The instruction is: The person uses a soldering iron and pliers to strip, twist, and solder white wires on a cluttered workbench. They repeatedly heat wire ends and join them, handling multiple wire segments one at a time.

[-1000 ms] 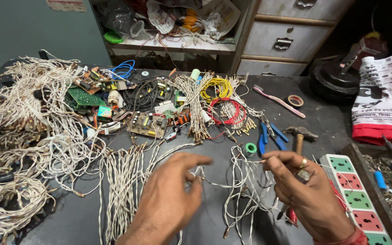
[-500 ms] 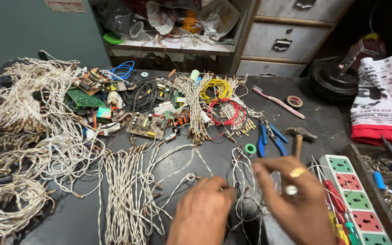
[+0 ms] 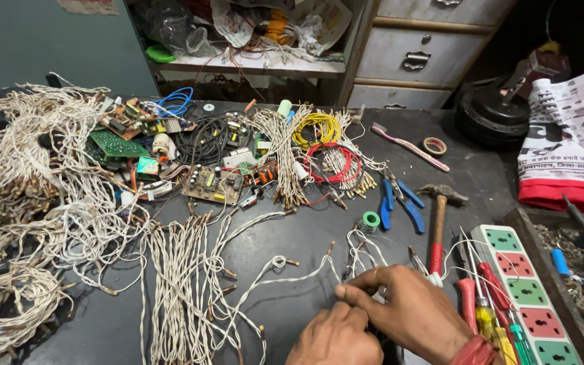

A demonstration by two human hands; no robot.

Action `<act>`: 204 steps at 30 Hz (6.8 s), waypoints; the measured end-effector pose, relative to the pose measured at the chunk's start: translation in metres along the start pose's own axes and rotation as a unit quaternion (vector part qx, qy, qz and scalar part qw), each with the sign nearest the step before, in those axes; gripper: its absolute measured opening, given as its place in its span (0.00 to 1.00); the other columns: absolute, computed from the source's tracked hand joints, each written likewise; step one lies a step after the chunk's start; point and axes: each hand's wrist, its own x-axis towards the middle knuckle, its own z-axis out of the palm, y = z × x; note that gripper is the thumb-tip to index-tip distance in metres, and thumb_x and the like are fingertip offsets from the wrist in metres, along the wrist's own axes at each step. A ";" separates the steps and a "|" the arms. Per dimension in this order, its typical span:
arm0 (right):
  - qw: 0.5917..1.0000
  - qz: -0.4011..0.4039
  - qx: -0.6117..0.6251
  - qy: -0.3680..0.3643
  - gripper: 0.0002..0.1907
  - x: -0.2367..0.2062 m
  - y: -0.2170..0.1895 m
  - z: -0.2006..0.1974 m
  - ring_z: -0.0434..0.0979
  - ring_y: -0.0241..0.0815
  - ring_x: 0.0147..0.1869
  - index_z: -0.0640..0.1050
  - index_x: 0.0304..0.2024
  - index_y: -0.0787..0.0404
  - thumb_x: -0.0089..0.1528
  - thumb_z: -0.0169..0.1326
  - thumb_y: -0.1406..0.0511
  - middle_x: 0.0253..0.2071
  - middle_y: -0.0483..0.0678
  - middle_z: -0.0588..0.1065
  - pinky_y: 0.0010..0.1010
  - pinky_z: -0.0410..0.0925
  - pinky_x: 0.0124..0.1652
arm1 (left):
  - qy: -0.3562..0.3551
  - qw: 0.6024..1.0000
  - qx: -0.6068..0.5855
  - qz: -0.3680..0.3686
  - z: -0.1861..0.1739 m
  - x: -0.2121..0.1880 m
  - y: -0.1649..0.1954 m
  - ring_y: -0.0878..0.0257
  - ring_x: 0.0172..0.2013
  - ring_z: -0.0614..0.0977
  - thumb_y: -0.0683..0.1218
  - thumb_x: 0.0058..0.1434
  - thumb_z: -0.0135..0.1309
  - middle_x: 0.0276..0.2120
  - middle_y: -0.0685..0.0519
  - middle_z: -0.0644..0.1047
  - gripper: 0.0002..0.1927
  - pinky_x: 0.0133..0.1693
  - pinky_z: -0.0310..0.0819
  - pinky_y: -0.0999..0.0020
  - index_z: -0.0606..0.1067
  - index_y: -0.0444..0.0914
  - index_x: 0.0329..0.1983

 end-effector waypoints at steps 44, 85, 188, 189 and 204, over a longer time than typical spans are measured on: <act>0.885 -0.028 0.465 -0.011 0.20 0.001 0.035 -0.009 0.54 0.35 0.21 0.80 0.43 0.69 0.66 0.51 0.57 0.24 0.49 0.65 0.30 0.49 0.23 | 0.122 0.880 -0.301 -0.347 -0.186 0.042 0.024 0.59 0.30 0.86 0.52 0.57 0.59 0.32 0.51 0.84 0.15 0.34 0.78 0.64 0.85 0.44 0.44; 0.567 -0.247 0.763 0.187 0.17 -0.020 -0.021 -0.049 0.59 0.38 0.27 0.73 0.44 0.66 0.64 0.41 0.60 0.29 0.49 0.65 0.31 0.55 0.31 | 0.035 0.944 -0.195 -0.265 -0.162 0.034 0.022 0.50 0.36 0.81 0.50 0.56 0.59 0.27 0.48 0.79 0.09 0.44 0.72 0.55 0.84 0.43 0.35; 0.873 -0.241 -0.066 0.418 0.17 -0.022 -0.011 -0.003 0.77 0.42 0.28 0.82 0.48 0.49 0.56 0.64 0.64 0.40 0.47 0.77 0.33 0.69 0.27 | -0.062 0.935 -0.132 -0.324 -0.213 0.029 -0.021 0.55 0.39 0.87 0.52 0.61 0.56 0.36 0.52 0.85 0.12 0.46 0.77 0.60 0.83 0.46 0.45; 0.889 -0.253 -0.063 0.377 0.19 -0.022 -0.016 0.000 0.79 0.42 0.28 0.82 0.50 0.47 0.55 0.64 0.64 0.40 0.47 0.77 0.33 0.69 0.26 | -0.064 0.932 -0.137 -0.330 -0.214 0.031 -0.020 0.55 0.39 0.86 0.53 0.62 0.57 0.37 0.51 0.85 0.12 0.46 0.77 0.60 0.82 0.46 0.45; 0.886 -0.343 0.239 0.202 0.06 -0.001 -0.018 0.039 0.79 0.37 0.43 0.81 0.40 0.65 0.61 0.61 0.70 0.38 0.47 0.79 0.27 0.70 0.44 | 0.004 0.863 -0.381 -0.332 -0.181 0.039 -0.028 0.67 0.39 0.83 0.53 0.65 0.52 0.38 0.54 0.84 0.15 0.44 0.77 0.68 0.78 0.40 0.48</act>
